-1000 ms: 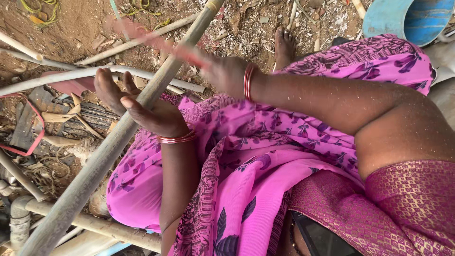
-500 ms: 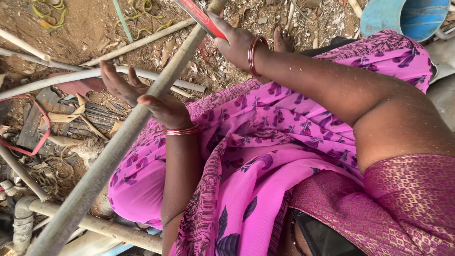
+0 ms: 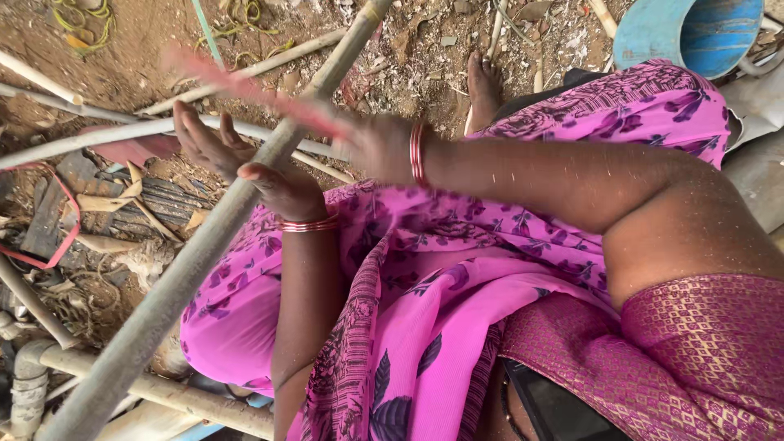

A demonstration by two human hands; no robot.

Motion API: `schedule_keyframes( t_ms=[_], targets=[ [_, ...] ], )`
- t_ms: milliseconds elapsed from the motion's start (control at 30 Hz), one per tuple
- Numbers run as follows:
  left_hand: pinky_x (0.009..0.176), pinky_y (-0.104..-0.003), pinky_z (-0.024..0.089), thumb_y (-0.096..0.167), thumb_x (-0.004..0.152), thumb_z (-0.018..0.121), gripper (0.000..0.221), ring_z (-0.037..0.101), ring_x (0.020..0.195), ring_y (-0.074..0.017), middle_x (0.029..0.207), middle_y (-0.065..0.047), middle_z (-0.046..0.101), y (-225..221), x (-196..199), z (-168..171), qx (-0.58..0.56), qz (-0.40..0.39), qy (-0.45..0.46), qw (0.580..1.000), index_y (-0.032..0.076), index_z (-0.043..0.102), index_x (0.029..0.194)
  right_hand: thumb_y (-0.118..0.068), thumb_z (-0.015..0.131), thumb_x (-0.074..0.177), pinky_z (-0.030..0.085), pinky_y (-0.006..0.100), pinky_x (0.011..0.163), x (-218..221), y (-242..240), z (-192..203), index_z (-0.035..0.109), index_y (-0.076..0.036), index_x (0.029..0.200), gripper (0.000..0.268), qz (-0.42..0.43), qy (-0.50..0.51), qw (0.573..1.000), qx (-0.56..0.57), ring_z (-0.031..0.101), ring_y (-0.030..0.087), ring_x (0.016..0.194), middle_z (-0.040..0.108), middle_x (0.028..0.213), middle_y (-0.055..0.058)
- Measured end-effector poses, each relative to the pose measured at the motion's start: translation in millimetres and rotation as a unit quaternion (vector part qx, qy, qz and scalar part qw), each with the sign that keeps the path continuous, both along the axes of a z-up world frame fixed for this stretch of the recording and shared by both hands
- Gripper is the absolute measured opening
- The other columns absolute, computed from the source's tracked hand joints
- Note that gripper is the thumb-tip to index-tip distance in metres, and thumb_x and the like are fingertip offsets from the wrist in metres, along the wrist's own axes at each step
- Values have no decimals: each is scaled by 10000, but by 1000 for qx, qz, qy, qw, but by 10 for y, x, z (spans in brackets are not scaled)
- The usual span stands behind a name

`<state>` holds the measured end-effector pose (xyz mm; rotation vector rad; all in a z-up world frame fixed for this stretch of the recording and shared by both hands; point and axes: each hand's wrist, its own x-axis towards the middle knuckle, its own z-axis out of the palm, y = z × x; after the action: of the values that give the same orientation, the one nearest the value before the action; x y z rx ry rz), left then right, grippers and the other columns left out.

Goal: The person uses a hacksaw blade to cut a grey plastic pipe while sitting amidst a large pile of scrap PVC pipes and fittings. They hold the pipe steady with one hand and saw through it with repeated strokes of the blade, eventually severing a piece.

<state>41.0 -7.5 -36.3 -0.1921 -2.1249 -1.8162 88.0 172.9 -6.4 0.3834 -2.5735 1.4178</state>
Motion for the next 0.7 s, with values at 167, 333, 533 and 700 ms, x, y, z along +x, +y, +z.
schedule_keyframes(
  t_ms=[167, 333, 533, 700],
  targets=[
    [1305, -462, 322, 811, 1029, 188, 900, 319, 1569, -212, 1681, -103, 289, -61, -59, -30, -19, -14, 2, 1000, 177, 284, 1660, -178, 478, 1115, 663, 368, 696, -197, 259, -438, 99, -252, 1666, 674, 4, -93, 996, 9, 756, 243, 845, 660, 1337, 262],
    [1238, -448, 364, 791, 1007, 289, 841, 290, 1525, -191, 1667, -71, 294, 0, -10, 90, -33, -6, 32, 999, 199, 349, 1602, -271, 460, 1116, 552, 345, 466, -23, 153, -357, 95, -301, 1651, 648, -10, -332, 937, 106, 629, 171, 554, 712, 838, 121],
    [1191, -446, 427, 775, 993, 341, 829, 329, 1506, -196, 1648, -64, 321, 11, -122, 11, -31, 1, 74, 997, 249, 344, 1634, -267, 480, 1095, 465, 293, 437, -230, 469, -351, 104, -289, 1651, 671, -50, -286, 951, 104, 514, 105, 526, 713, 974, 170],
    [1172, -437, 445, 766, 962, 365, 840, 339, 1494, -188, 1632, -62, 345, 3, -166, 2, -55, -2, 108, 993, 261, 350, 1633, -119, 425, 1017, 487, 256, 420, -338, 598, -332, 133, -243, 1671, 727, -88, -422, 895, 110, 470, 58, 507, 719, 1074, 232]
  ],
)
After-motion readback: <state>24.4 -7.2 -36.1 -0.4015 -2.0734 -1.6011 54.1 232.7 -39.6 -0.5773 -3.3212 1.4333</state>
